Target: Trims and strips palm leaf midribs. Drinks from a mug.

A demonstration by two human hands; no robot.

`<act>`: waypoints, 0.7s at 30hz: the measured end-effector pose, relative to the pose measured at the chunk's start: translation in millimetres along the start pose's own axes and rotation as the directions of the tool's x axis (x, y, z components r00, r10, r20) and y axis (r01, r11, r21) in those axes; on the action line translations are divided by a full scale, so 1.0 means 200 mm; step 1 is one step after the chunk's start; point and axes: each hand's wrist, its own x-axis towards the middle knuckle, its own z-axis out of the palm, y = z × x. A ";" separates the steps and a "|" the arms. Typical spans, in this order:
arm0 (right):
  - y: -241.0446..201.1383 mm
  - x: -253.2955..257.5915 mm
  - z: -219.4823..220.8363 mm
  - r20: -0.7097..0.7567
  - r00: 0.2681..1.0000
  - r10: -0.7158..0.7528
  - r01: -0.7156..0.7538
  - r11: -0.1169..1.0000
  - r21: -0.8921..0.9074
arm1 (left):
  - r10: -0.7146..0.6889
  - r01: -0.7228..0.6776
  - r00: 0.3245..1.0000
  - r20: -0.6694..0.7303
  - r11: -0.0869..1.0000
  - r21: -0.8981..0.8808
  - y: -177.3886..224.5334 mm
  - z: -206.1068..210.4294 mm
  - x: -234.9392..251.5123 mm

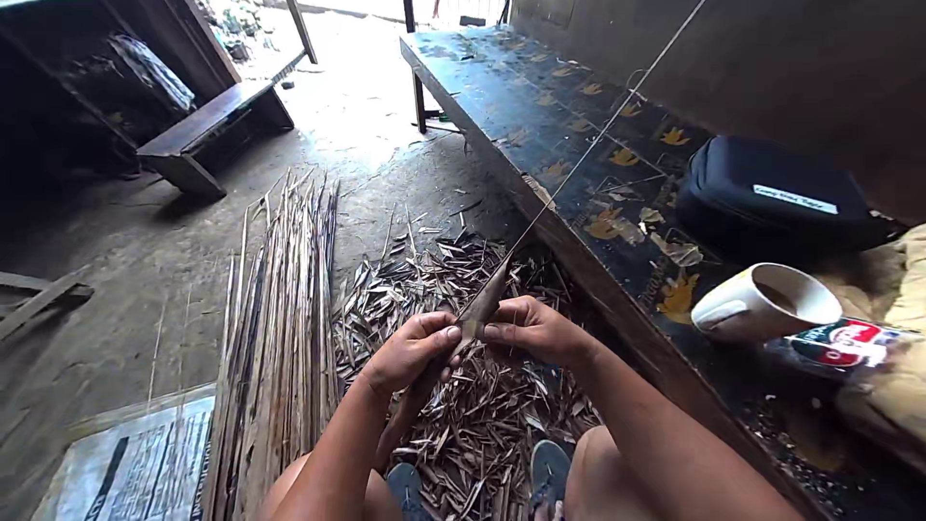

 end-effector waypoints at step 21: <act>-0.11 -0.09 -0.16 -0.425 0.876 -0.228 0.166 0.970 -0.179 | -0.043 0.043 0.995 0.087 0.999 0.005 0.01 0.00 -0.01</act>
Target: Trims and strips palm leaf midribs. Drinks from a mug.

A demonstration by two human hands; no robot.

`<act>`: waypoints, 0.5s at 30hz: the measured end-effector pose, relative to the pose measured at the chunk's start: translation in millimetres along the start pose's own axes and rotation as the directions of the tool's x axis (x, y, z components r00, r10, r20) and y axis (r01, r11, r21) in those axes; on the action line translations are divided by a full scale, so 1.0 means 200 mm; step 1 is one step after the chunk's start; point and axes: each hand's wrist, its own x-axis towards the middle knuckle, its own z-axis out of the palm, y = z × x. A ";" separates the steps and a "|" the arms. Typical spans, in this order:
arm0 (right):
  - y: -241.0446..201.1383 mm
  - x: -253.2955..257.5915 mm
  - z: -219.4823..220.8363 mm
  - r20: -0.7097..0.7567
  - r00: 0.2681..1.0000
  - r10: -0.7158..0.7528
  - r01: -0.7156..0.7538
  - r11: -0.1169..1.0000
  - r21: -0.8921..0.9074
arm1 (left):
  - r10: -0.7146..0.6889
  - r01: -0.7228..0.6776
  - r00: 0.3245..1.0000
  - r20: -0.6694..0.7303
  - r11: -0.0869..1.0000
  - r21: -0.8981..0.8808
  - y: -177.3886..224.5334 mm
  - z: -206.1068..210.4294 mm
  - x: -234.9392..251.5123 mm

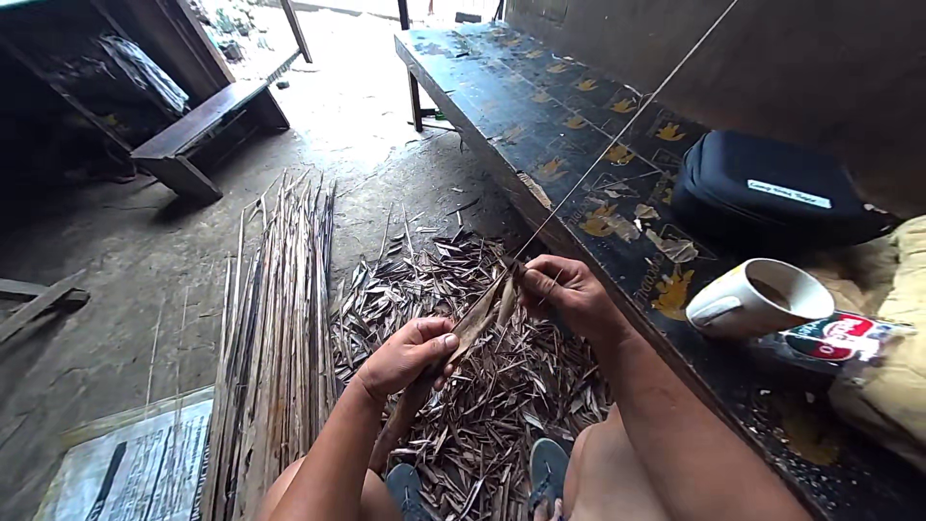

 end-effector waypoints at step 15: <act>0.10 -0.02 0.20 0.523 0.828 0.204 -0.245 0.969 0.010 | 0.064 -0.061 0.994 -0.085 0.997 0.037 -0.01 0.03 0.03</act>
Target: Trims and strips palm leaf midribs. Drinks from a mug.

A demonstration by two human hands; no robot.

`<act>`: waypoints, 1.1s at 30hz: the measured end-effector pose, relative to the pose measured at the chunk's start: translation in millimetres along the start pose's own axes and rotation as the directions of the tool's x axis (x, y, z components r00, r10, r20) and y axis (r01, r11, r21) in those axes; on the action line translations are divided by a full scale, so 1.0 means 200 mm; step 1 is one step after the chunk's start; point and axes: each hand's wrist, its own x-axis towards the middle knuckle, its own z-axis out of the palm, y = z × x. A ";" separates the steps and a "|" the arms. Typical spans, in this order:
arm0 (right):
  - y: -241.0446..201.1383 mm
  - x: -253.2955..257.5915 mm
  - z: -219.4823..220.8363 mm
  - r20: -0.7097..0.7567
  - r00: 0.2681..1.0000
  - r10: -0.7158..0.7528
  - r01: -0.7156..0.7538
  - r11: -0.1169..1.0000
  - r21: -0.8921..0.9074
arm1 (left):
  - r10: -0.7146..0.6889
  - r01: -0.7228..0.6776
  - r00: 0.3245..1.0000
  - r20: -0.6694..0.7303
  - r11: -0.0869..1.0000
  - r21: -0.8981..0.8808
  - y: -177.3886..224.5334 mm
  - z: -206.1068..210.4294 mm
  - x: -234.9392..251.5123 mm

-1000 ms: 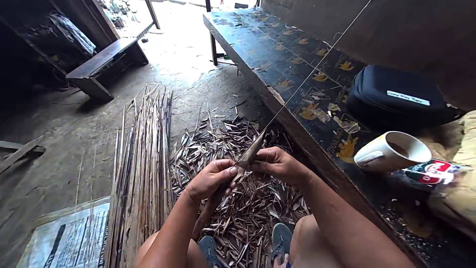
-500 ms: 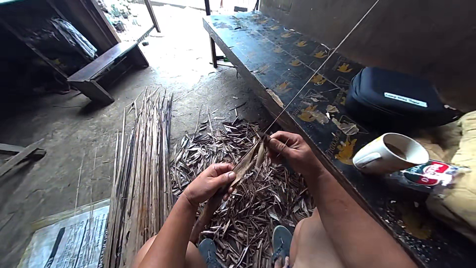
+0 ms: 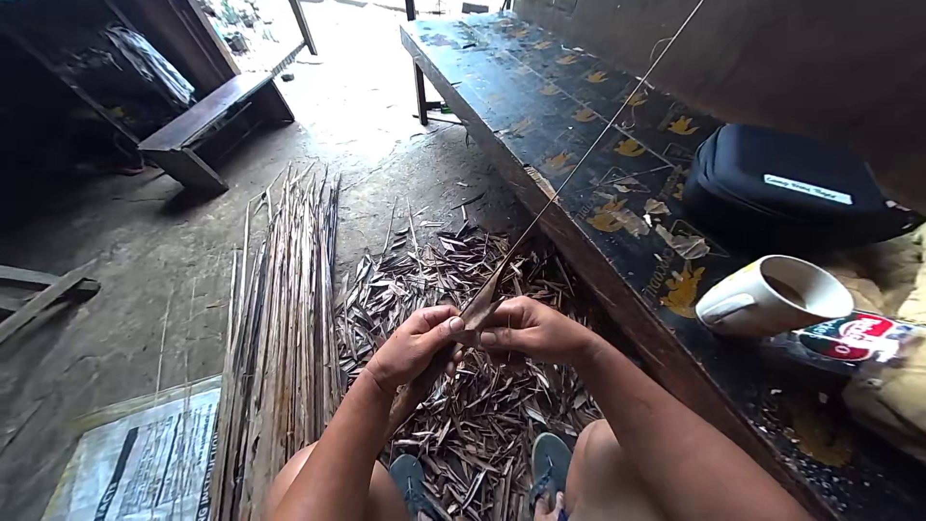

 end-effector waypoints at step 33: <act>-0.06 -0.01 -0.02 -0.403 0.911 -0.087 0.067 0.996 -0.063 | 0.035 -0.023 0.996 -0.078 0.989 0.149 -0.02 -0.03 0.01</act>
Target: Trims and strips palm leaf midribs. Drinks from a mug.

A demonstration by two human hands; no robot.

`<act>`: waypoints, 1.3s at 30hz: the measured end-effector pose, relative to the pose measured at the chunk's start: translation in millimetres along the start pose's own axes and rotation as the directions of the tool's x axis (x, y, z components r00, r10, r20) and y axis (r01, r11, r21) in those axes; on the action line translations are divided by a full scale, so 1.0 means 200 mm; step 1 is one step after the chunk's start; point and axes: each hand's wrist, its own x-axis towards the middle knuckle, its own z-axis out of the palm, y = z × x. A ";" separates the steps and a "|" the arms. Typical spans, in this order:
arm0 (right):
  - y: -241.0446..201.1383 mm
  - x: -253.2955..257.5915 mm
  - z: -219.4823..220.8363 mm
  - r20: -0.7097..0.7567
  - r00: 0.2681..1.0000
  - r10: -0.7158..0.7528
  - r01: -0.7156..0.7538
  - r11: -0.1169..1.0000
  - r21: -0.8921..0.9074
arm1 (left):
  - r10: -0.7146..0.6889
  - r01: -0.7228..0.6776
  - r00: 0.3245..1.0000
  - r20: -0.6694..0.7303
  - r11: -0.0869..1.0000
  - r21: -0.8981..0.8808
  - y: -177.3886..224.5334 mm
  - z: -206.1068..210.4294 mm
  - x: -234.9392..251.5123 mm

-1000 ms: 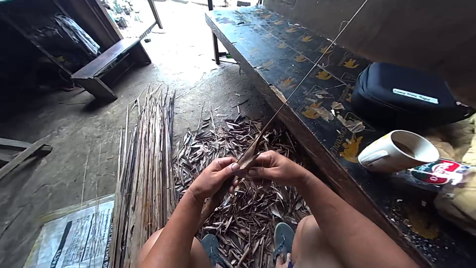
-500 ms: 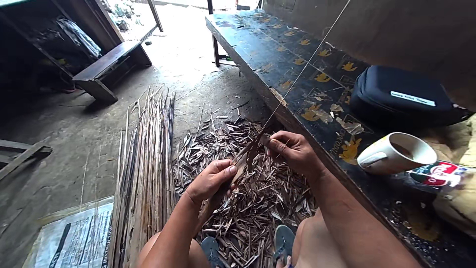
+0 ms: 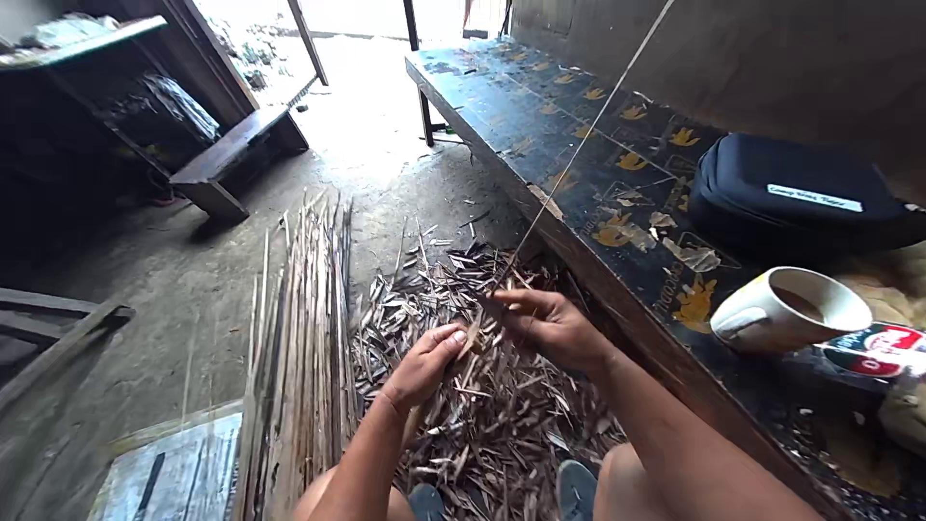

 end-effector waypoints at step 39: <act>0.05 0.01 -0.04 0.039 0.998 0.045 -0.051 0.986 0.159 | 0.029 -0.036 0.999 0.038 0.977 0.212 0.00 0.04 0.01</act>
